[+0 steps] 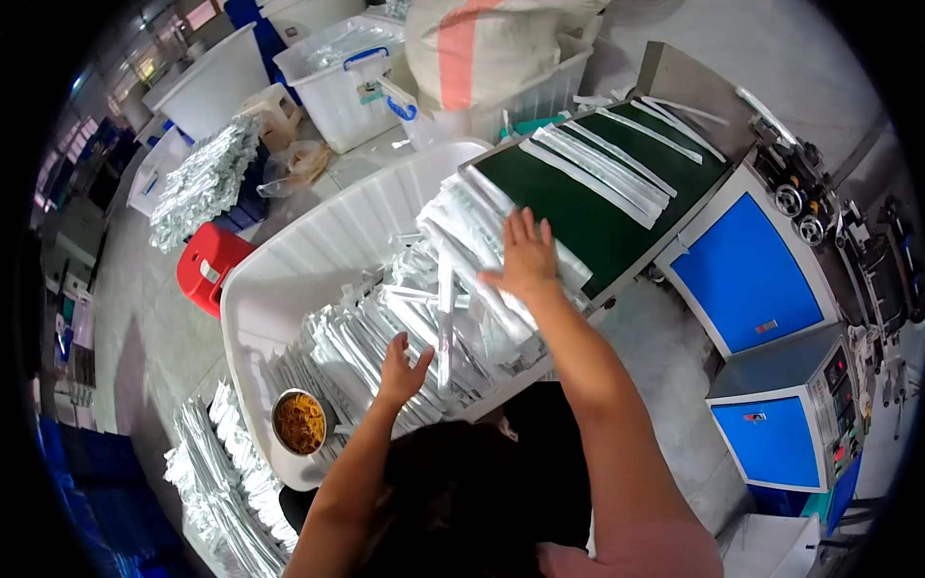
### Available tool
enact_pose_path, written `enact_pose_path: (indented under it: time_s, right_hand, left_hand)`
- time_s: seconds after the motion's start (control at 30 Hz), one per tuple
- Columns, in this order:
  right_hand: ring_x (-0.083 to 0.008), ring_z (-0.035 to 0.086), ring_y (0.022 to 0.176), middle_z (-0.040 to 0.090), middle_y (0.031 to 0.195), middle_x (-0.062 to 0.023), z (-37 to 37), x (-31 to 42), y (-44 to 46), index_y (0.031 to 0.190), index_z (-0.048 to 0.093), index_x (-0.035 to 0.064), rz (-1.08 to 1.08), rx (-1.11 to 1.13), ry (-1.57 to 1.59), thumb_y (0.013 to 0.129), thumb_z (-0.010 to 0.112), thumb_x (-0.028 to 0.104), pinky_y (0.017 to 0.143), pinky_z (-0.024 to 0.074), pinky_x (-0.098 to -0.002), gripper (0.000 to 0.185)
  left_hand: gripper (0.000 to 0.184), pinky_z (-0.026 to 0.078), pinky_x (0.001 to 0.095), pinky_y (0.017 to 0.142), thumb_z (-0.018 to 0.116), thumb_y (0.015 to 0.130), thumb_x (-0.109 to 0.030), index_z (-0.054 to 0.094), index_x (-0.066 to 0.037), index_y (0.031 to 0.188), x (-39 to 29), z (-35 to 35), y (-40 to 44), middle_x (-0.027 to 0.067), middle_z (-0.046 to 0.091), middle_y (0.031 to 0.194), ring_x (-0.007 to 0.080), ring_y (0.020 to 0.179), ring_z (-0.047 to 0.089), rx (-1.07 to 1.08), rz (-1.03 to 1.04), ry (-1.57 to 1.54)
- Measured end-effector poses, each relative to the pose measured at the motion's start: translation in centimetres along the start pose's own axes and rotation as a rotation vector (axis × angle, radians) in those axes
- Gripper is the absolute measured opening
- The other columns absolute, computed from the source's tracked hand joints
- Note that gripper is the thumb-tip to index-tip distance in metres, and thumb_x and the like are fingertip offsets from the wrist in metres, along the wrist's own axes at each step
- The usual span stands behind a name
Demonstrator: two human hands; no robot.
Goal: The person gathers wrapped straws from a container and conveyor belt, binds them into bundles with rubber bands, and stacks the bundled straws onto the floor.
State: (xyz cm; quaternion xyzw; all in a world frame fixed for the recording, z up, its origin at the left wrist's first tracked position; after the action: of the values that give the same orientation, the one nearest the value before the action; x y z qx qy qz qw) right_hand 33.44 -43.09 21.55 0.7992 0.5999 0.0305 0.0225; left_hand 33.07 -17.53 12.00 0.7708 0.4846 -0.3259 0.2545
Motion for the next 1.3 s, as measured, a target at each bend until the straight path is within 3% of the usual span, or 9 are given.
enact_pose_path:
  time_s: [0.2, 0.33, 0.47, 0.6, 0.73, 0.87, 0.93, 1.07, 1.3]
  right_hand:
    - [-0.0339, 0.024, 0.126, 0.019, 0.138, -0.0204, 2.5, 2.9, -3.4, 0.131, 0.026, 0.0013, -0.097, -0.065, 0.187, 0.066, 0.066, 0.034, 0.099, 0.0225, -0.0451, 0.083]
    - [-0.0356, 0.038, 0.115, 0.036, 0.126, -0.0247, -0.3, 2.1, -3.1, 0.122, 0.038, -0.0023, -0.185, -0.125, 0.524, 0.070, 0.064, 0.028, 0.092, 0.0326, -0.0424, 0.066]
    - [-0.0366, 0.046, 0.106, 0.046, 0.114, -0.0289, -0.7, 0.0, 1.0, 0.119, 0.037, -0.0085, 0.177, -0.032, 0.541, 0.079, 0.056, 0.033, 0.089, 0.0351, -0.0397, 0.061]
    - [-0.0406, 0.034, 0.116, 0.033, 0.124, -0.0331, 3.5, 1.6, 2.4, 0.127, 0.026, -0.0068, 0.285, 0.004, 0.121, 0.077, 0.048, 0.055, 0.093, 0.0295, -0.0470, 0.083]
    - [-0.0441, 0.032, 0.116, 0.031, 0.124, -0.0312, 4.0, 1.2, 1.8, 0.131, 0.024, -0.0003, 0.330, 0.077, 0.138, 0.057, 0.060, 0.068, 0.091, 0.0344, -0.0466, 0.107]
    - [-0.0473, 0.034, 0.111, 0.032, 0.123, -0.0309, 3.7, 3.3, -0.2, 0.132, 0.020, -0.0010, 0.201, 0.065, 0.150, 0.055, 0.069, 0.057, 0.088, 0.0383, -0.0453, 0.108]
    - [-0.0477, 0.033, 0.112, 0.030, 0.124, -0.0308, 3.9, 5.3, -1.4, 0.133, 0.017, -0.0011, 0.198, 0.057, 0.106, 0.057, 0.069, 0.051, 0.090, 0.0363, -0.0454, 0.106]
    - [-0.0456, 0.028, 0.116, 0.027, 0.126, -0.0302, 3.0, 8.0, -3.0, 0.133, 0.018, -0.0015, 0.205, 0.064, 0.085, 0.061, 0.069, 0.040, 0.093, 0.0335, -0.0445, 0.097]
    - [-0.0340, 0.041, 0.112, 0.041, 0.121, -0.0232, 1.6, 7.9, -5.2, 0.117, 0.043, -0.0014, -0.088, 0.126, 0.301, 0.071, 0.063, 0.020, 0.089, 0.0386, -0.0388, 0.055]
  left_hand:
    - [0.086, 0.034, 0.0335, 0.093, 0.049, 0.080, -0.055, 0.021, 0.010, 0.129, -3.0, 7.3, 6.2, 0.0229, 0.039, 0.124, 0.0277, 0.113, 0.041, 0.216, -0.461, -0.816]
    - [0.112, 0.022, 0.0363, 0.102, 0.065, 0.060, -0.063, 0.016, 0.009, 0.131, -1.7, 9.5, 7.9, 0.0267, 0.026, 0.132, 0.0352, 0.124, 0.025, 0.020, -0.523, -0.601]
    - [0.118, 0.019, 0.0373, 0.103, 0.067, 0.057, -0.062, 0.014, 0.017, 0.127, -1.4, 9.6, 7.8, 0.0306, 0.022, 0.132, 0.0383, 0.126, 0.018, -0.001, -0.539, -0.663]
    - [0.061, 0.042, 0.0294, 0.077, 0.067, 0.073, -0.032, 0.044, 0.013, 0.108, -3.9, 7.6, 7.3, 0.0157, 0.054, 0.100, 0.0198, 0.089, 0.052, 0.048, -0.701, -0.789]
    - [0.051, 0.044, 0.0290, 0.055, 0.066, 0.072, -0.029, 0.049, 0.013, 0.095, 0.6, 9.9, 6.0, 0.0130, 0.056, 0.079, 0.0176, 0.065, 0.053, 0.031, -0.682, -0.807]
    - [0.042, 0.045, 0.0323, 0.068, 0.062, 0.077, -0.021, 0.049, 0.009, 0.104, 2.1, 9.4, 3.9, 0.0153, 0.057, 0.090, 0.0216, 0.081, 0.055, -0.014, -0.859, -1.097]
    - [0.046, 0.043, 0.0326, 0.078, 0.055, 0.081, -0.027, 0.045, 0.005, 0.112, 2.6, 7.9, 3.2, 0.0162, 0.054, 0.104, 0.0222, 0.095, 0.052, -0.117, -0.978, -1.211]
    - [0.064, 0.035, 0.0343, 0.092, 0.044, 0.082, -0.051, 0.038, 0.000, 0.121, -0.6, 5.5, 4.2, 0.0106, 0.049, 0.116, 0.0241, 0.104, 0.047, 0.129, -0.699, -1.777]
    - [0.113, 0.037, 0.0354, 0.092, 0.082, 0.052, -0.028, 0.008, 0.008, 0.130, -1.7, 7.9, 8.0, 0.0221, 0.034, 0.124, 0.0297, 0.110, 0.042, 0.027, -0.796, -1.053]
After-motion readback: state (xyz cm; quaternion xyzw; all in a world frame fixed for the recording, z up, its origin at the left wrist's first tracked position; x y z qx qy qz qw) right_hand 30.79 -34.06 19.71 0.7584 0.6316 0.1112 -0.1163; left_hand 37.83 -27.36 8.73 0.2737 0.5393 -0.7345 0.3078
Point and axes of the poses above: each hand's wrist, its own y-axis towards the middle knuckle, its own z-axis out of the palm, x = y × z, the point moved 5 cm from there along y, towards the middle knuckle
